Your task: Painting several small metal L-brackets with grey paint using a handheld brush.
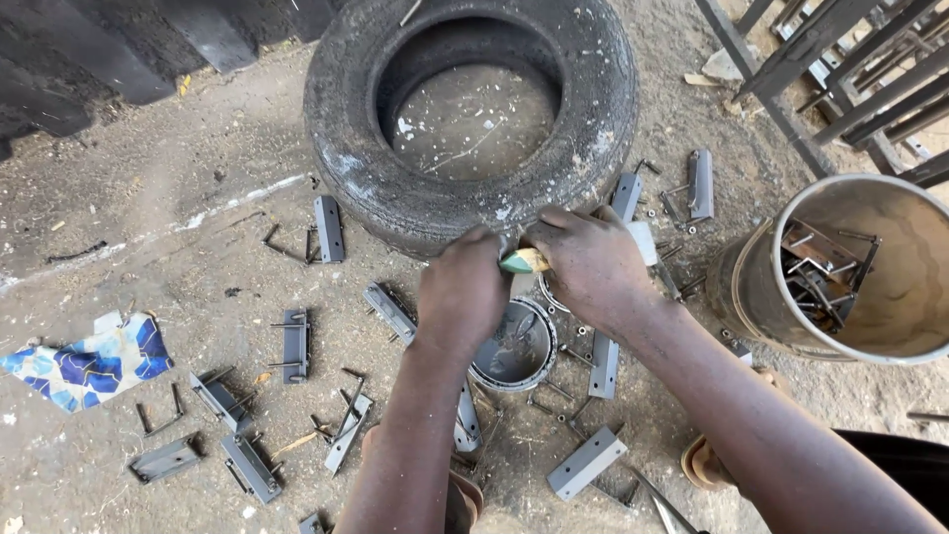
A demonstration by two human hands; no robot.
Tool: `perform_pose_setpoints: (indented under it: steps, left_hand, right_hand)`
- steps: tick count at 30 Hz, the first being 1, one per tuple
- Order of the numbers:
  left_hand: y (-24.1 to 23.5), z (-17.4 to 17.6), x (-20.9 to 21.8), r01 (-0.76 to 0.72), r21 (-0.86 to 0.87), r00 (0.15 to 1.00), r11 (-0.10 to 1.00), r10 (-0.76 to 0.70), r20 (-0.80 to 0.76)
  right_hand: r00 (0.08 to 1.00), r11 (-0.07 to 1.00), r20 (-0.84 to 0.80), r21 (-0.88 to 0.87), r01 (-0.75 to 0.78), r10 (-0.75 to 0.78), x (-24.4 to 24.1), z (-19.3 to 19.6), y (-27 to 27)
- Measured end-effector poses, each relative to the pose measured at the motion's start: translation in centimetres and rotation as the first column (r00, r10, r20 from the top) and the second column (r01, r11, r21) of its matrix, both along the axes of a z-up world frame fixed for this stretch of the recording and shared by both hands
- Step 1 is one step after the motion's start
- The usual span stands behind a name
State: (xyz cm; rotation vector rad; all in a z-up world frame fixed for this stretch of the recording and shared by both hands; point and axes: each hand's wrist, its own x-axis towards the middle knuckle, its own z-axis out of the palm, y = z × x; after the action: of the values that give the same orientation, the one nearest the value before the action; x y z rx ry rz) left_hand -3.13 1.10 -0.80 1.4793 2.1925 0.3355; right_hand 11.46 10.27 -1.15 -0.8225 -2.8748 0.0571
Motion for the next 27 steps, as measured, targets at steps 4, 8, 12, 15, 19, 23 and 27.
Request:
perform_pose_setpoints:
  steps: [4, 8, 12, 15, 19, 23, 27]
  left_hand:
    - [-0.4, 0.3, 0.2, 0.052, 0.081, 0.993, 0.995, -0.043, -0.110]
    - [-0.9, 0.1, 0.0, 0.106, 0.107, 0.984, 0.989, -0.089, -0.157]
    - [-0.8, -0.2, -0.3, 0.031, 0.046, 0.999, 0.998, -0.030, -0.014]
    - [-0.8, 2.0, -0.4, -0.145, 0.044, 0.984, 0.988, 0.140, 0.106]
    - [-1.7, 1.8, -0.4, -0.284, 0.039, 0.935, 0.958, 0.269, 0.230]
    - [-2.1, 1.7, -1.0, -0.473, -0.008, 0.765, 0.881, 0.416, 0.491]
    - [-1.4, 5.0, -0.4, -0.562, -0.029, 0.674, 0.827, 0.478, 0.564]
  right_hand:
    - [0.999, 1.000, 0.023, 0.004, 0.030, -0.030, -0.4, 0.5, -0.5]
    - [0.998, 0.999, 0.063, -0.029, 0.027, -0.025, -0.6, 1.1, -1.1]
    - [0.992, 0.973, -0.080, -0.216, 0.078, -0.098, -0.9, 2.3, -1.1]
    - [0.860, 0.835, -0.340, -0.526, 0.161, -0.381, 1.0, 3.0, 0.5]
    - [0.604, 0.498, -0.218, -0.795, 0.346, -0.767, 6.0, -12.5, 2.9]
    - [0.402, -0.050, 0.334, -0.819, 0.572, -0.852, 10.0, -30.6, -0.9]
    - [0.211, -0.385, 0.525, -0.795, 0.469, -0.825, 11.7, -42.4, -8.1]
